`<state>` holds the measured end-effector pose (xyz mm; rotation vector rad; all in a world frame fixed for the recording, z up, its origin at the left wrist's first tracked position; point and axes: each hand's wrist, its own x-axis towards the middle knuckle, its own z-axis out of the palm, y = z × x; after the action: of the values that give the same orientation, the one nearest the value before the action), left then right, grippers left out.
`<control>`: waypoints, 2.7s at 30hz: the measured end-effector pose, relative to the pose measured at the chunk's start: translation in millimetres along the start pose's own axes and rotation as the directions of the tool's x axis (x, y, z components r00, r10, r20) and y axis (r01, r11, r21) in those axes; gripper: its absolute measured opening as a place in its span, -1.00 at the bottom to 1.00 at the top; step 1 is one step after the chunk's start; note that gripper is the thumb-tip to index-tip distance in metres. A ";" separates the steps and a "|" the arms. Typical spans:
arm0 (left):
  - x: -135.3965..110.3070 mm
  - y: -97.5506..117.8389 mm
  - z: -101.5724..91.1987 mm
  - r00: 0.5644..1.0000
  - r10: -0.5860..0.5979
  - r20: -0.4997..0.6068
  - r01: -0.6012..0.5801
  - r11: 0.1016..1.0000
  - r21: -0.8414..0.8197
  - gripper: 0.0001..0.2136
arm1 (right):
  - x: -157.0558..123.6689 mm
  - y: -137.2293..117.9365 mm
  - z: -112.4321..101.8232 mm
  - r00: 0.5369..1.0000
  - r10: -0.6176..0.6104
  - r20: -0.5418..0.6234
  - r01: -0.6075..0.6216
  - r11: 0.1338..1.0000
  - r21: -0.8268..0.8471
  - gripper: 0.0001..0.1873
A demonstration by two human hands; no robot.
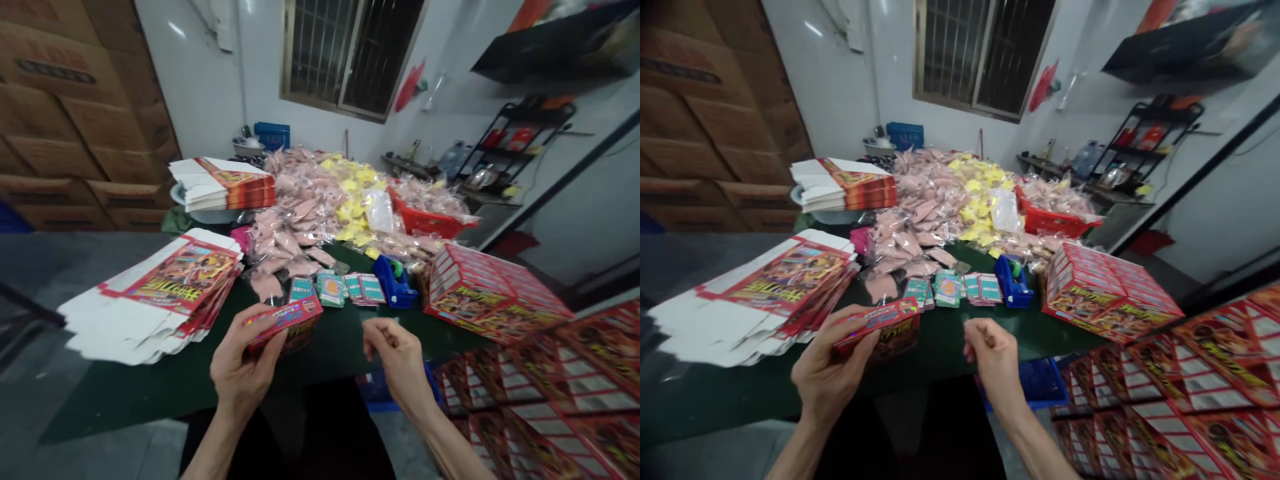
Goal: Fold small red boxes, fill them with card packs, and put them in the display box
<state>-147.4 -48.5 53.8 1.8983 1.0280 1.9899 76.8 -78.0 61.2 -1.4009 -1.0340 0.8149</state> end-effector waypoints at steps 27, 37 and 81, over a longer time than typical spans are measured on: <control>3.4 5.5 -11.5 0.999 0.011 0.046 -0.018 0.988 0.151 -0.64 | -37.1 -59.1 106.1 0.986 -0.018 0.163 -0.023 0.969 0.246 -0.57; 15.1 3.5 -21.0 0.959 0.080 0.272 -0.133 0.974 0.181 -0.61 | -40.4 -51.2 100.6 0.982 -0.045 0.184 -0.015 0.950 0.311 -0.64; 18.3 10.0 -23.4 0.878 0.104 0.467 -0.225 0.951 0.211 -0.66 | -30.0 -70.9 87.7 0.920 -0.067 0.386 0.007 0.988 0.153 -0.82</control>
<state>-169.0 -53.0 76.0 2.5071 1.0541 1.4164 -24.1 -75.8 119.7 -1.1102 -1.2700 1.1507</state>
